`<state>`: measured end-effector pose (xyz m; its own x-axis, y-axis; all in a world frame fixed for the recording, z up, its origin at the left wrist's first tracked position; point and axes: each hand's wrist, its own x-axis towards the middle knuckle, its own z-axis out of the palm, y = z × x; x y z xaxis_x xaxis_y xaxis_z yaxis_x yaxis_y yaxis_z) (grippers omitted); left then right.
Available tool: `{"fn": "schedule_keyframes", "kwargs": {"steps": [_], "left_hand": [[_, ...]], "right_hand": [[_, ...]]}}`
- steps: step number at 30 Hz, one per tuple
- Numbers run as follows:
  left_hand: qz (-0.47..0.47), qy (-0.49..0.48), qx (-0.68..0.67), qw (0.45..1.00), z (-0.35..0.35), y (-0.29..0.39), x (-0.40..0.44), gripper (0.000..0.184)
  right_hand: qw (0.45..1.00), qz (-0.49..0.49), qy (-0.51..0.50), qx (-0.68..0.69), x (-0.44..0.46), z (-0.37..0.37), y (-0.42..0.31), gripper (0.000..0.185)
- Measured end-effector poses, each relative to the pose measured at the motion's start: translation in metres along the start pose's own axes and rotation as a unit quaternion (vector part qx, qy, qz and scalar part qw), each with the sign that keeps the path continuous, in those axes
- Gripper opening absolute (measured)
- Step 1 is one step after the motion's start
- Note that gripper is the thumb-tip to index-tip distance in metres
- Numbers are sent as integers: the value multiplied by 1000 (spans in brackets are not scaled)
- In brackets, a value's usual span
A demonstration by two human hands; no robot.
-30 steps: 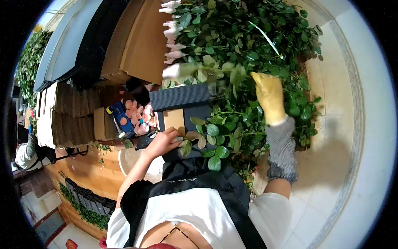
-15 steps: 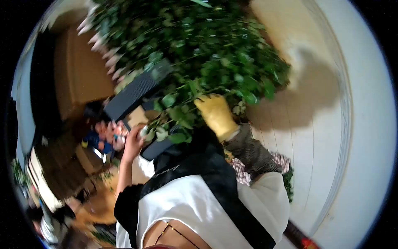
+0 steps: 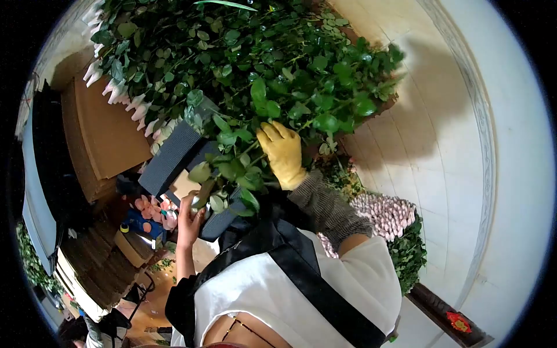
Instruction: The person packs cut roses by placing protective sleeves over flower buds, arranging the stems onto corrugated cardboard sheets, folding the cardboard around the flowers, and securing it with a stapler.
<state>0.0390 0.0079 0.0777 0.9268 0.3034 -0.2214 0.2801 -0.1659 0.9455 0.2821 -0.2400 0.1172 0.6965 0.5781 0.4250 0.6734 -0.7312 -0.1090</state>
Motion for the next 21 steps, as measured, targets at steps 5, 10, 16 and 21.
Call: {"fn": "schedule_keyframes", "kwargs": {"steps": [5, 10, 16, 21], "left_hand": [[49, -18, 134, 990, 0, 28, 7, 47], [135, 22, 312, 940, -2, 42, 8, 24], [68, 29, 141, 987, -3, 21, 7, 23], [74, -33, 127, 989, -19, 11, 2, 39]], "right_hand": [[995, -8, -46, 87, -34, 75, 21, 36], [877, -100, -383, 271, 21, -18, 61, 65], [951, -58, -214, 216, 147, 5, 32, 46], [915, -149, -359, -105, 155, 184, 34, 40]]}}
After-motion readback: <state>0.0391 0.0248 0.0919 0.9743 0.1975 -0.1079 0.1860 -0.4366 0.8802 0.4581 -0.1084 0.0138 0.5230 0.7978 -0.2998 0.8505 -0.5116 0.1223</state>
